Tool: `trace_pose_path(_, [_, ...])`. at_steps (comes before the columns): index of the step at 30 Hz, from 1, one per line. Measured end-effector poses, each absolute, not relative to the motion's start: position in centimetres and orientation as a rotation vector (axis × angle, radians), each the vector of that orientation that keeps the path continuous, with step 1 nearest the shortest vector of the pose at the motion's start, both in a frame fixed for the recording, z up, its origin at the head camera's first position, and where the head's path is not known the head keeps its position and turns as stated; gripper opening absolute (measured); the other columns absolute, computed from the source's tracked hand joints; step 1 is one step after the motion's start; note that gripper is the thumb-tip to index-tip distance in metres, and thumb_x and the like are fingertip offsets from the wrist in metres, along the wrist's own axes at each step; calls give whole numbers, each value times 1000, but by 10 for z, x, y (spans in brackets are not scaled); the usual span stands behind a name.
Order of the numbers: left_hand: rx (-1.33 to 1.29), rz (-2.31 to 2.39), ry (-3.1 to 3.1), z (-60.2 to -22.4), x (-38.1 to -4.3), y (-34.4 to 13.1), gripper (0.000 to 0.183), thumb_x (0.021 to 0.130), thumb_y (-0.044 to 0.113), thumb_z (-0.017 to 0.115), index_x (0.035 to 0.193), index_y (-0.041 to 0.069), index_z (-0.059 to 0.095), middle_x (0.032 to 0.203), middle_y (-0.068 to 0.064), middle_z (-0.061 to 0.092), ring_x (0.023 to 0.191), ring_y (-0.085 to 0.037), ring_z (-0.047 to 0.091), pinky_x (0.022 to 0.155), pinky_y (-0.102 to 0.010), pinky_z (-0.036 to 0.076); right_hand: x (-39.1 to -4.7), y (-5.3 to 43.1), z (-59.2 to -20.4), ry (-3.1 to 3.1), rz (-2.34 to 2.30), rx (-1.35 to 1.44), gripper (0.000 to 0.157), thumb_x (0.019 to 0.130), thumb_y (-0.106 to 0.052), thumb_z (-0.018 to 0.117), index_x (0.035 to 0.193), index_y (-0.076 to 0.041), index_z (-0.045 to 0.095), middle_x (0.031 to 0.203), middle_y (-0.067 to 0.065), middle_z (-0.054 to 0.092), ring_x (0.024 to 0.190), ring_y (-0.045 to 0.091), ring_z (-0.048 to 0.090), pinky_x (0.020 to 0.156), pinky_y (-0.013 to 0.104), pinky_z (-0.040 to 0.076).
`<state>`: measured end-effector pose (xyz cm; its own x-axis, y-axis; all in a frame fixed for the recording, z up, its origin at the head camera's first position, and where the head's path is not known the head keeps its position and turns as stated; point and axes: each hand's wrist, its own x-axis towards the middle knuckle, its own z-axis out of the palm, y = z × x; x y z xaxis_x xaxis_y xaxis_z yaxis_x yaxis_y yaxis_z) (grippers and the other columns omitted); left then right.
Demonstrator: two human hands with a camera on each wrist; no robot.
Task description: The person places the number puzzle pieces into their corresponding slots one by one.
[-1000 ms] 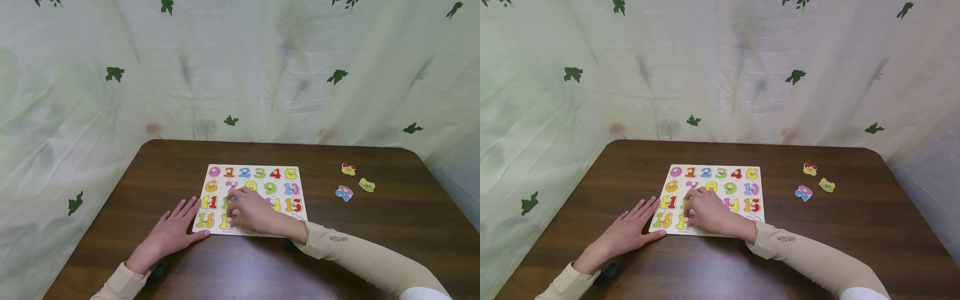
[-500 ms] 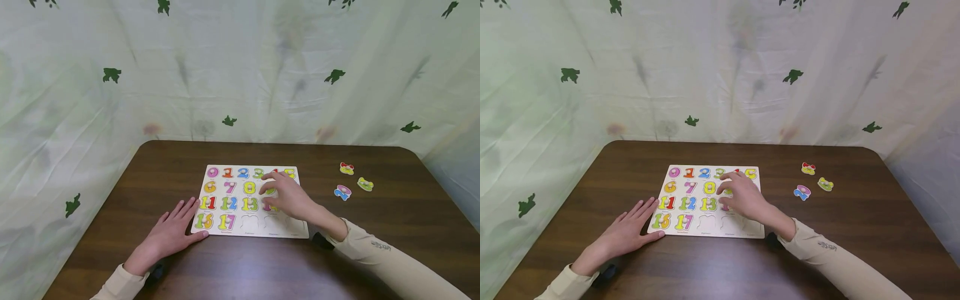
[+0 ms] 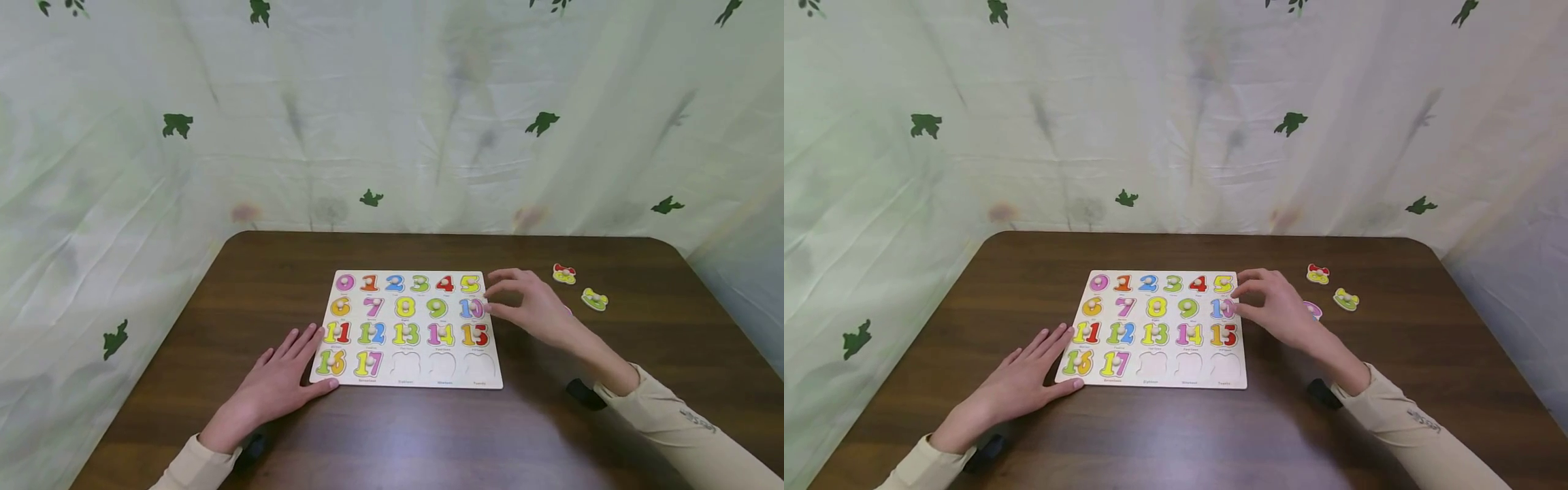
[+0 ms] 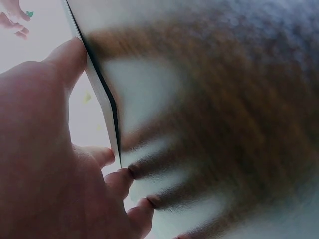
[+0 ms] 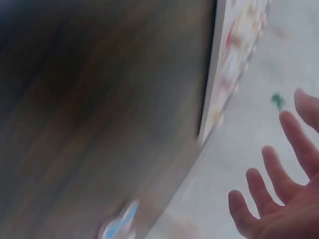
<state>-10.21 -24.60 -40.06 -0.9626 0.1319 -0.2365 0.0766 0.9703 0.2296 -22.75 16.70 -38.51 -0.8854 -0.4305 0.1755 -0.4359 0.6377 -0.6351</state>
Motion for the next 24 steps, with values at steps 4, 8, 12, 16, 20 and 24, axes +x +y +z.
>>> trace_pose_path(4, [158,320,2868,-401,-102,-246,101,83,75,54,158,14,24,161,-13,22,146,-41,17,106,-70,20,-235,196,-382,-2853,1092,697,22,87,-28,77,103,-13,75,136,10,55,130,35,41,98,54,37])
trace_pose_path(8, [159,326,2869,-402,-102,-247,101,83,75,53,158,14,23,162,-12,21,146,-40,16,107,-70,19,-243,222,-378,-2844,1081,635,26,89,-28,75,107,-8,74,137,15,53,130,40,41,97,59,37])
trace_pose_path(12, [160,329,2867,-402,-102,-247,101,83,75,53,158,14,23,162,-12,21,146,-40,16,106,-70,19,-251,241,-382,-2797,1113,536,29,92,-30,72,108,-6,73,134,14,56,126,37,46,97,58,37])
trace_pose_path(16, [164,326,2870,-402,-102,-247,101,83,76,53,158,14,23,162,-12,21,146,-40,17,106,-70,20,-261,256,-389,-2741,1140,449,29,93,-28,70,110,-4,72,131,15,58,122,36,50,94,56,39])
trace_pose_path(20, [166,324,2876,-401,-102,-247,101,83,76,53,158,14,24,161,-12,22,146,-40,17,106,-70,21,-272,270,-392,-2747,1090,385,28,94,-23,69,109,0,71,131,21,56,127,43,44,95,61,35])
trace_pose_path(24, [162,327,2871,-400,-102,-246,101,84,75,53,158,14,23,162,-12,22,146,-40,17,107,-70,20,-285,280,-396,-2823,1010,342,29,95,-21,68,111,4,69,134,28,52,129,50,38,98,66,30])
